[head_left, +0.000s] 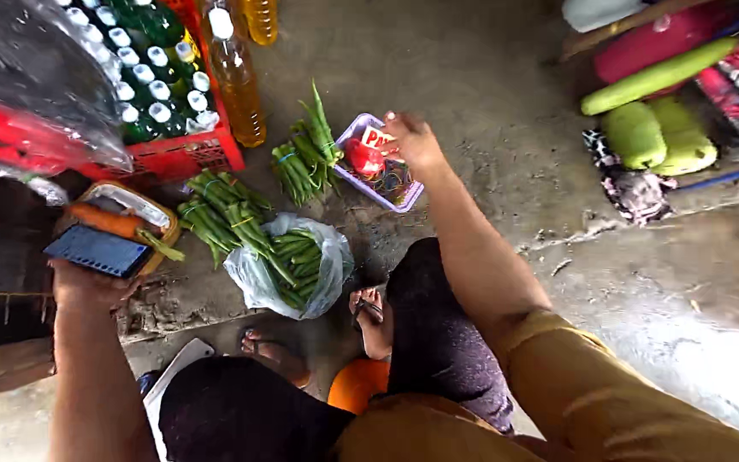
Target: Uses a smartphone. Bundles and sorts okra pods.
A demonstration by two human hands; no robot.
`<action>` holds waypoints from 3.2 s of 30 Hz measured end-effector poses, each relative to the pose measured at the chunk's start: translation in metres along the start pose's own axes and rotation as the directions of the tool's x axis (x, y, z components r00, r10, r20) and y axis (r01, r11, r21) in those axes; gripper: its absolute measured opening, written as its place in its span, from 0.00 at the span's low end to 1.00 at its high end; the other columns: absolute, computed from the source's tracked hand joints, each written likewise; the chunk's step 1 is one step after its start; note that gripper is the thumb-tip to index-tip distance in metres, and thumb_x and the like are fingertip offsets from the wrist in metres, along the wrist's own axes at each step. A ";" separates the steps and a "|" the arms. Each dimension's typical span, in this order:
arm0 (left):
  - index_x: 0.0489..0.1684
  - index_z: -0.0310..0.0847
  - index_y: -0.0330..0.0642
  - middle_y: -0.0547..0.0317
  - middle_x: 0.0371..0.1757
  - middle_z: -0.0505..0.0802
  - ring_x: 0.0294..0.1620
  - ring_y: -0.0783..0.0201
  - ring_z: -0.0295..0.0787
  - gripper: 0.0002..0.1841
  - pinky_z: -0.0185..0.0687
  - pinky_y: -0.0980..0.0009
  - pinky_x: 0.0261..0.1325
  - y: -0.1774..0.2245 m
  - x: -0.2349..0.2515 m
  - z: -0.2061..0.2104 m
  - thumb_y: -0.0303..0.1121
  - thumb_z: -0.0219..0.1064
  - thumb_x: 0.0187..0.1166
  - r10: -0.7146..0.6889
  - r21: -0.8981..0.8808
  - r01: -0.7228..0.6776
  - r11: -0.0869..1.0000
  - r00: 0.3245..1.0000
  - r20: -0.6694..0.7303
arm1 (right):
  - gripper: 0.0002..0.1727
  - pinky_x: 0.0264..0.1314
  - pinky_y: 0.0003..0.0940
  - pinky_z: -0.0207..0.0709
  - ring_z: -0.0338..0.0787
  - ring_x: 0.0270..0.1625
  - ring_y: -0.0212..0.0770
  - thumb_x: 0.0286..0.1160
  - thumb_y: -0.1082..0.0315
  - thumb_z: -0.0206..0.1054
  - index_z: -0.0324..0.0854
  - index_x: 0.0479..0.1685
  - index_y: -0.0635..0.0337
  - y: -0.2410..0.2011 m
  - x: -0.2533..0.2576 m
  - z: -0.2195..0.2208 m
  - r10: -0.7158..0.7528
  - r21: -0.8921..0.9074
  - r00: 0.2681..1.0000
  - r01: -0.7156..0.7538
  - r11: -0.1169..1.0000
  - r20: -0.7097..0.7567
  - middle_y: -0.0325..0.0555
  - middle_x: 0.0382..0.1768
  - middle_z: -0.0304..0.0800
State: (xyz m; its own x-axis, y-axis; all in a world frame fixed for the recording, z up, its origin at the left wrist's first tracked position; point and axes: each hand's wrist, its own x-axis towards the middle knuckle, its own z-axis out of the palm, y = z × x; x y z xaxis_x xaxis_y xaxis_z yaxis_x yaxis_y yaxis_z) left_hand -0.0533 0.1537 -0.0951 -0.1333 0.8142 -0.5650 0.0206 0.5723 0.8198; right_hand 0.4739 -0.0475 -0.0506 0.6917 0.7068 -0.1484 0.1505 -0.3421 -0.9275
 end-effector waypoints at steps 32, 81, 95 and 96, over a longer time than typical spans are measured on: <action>0.84 0.57 0.30 0.25 0.75 0.78 0.77 0.32 0.76 0.44 0.72 0.35 0.75 0.020 -0.048 0.167 0.46 0.76 0.73 0.336 0.776 -0.322 0.542 0.930 0.151 | 0.22 0.71 0.64 0.73 0.83 0.72 0.62 0.85 0.54 0.66 0.82 0.64 0.62 0.025 -0.157 0.140 0.368 -0.691 0.730 0.195 0.696 0.576 0.63 0.65 0.86; 0.54 0.72 0.46 0.55 0.41 0.91 0.42 0.57 0.94 0.14 0.93 0.59 0.50 -0.011 -0.184 0.076 0.15 0.59 0.80 0.435 -0.689 -0.061 0.722 0.815 0.383 | 0.26 0.82 0.66 0.59 0.67 0.84 0.65 0.76 0.61 0.71 0.82 0.71 0.63 0.085 -0.126 0.210 0.065 -0.668 0.710 0.624 0.405 0.702 0.64 0.75 0.77; 0.56 0.79 0.41 0.50 0.48 0.93 0.48 0.55 0.94 0.14 0.91 0.60 0.54 -0.010 -0.181 0.091 0.43 0.57 0.91 0.241 -0.585 0.076 0.808 0.862 0.445 | 0.22 0.71 0.60 0.76 0.88 0.64 0.54 0.83 0.56 0.68 0.82 0.66 0.64 -0.036 -0.107 0.152 -0.170 -0.270 0.825 0.360 0.893 0.539 0.60 0.60 0.88; 0.58 0.77 0.41 0.50 0.50 0.93 0.49 0.55 0.94 0.19 0.91 0.61 0.53 -0.011 -0.182 0.095 0.48 0.54 0.92 0.233 -0.569 0.086 0.818 0.855 0.463 | 0.20 0.69 0.53 0.80 0.90 0.60 0.47 0.81 0.58 0.70 0.84 0.64 0.63 -0.061 -0.115 0.144 -0.226 -0.179 0.811 0.373 0.910 0.540 0.55 0.56 0.90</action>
State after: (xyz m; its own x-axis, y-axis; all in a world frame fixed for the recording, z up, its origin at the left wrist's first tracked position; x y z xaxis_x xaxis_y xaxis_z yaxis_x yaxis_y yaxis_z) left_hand 0.0645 0.0086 -0.0100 0.3501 0.8747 -0.3353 -0.5588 0.4823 0.6746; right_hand 0.2840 -0.0187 -0.0268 0.1449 0.9848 -0.0959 0.5218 -0.1584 -0.8382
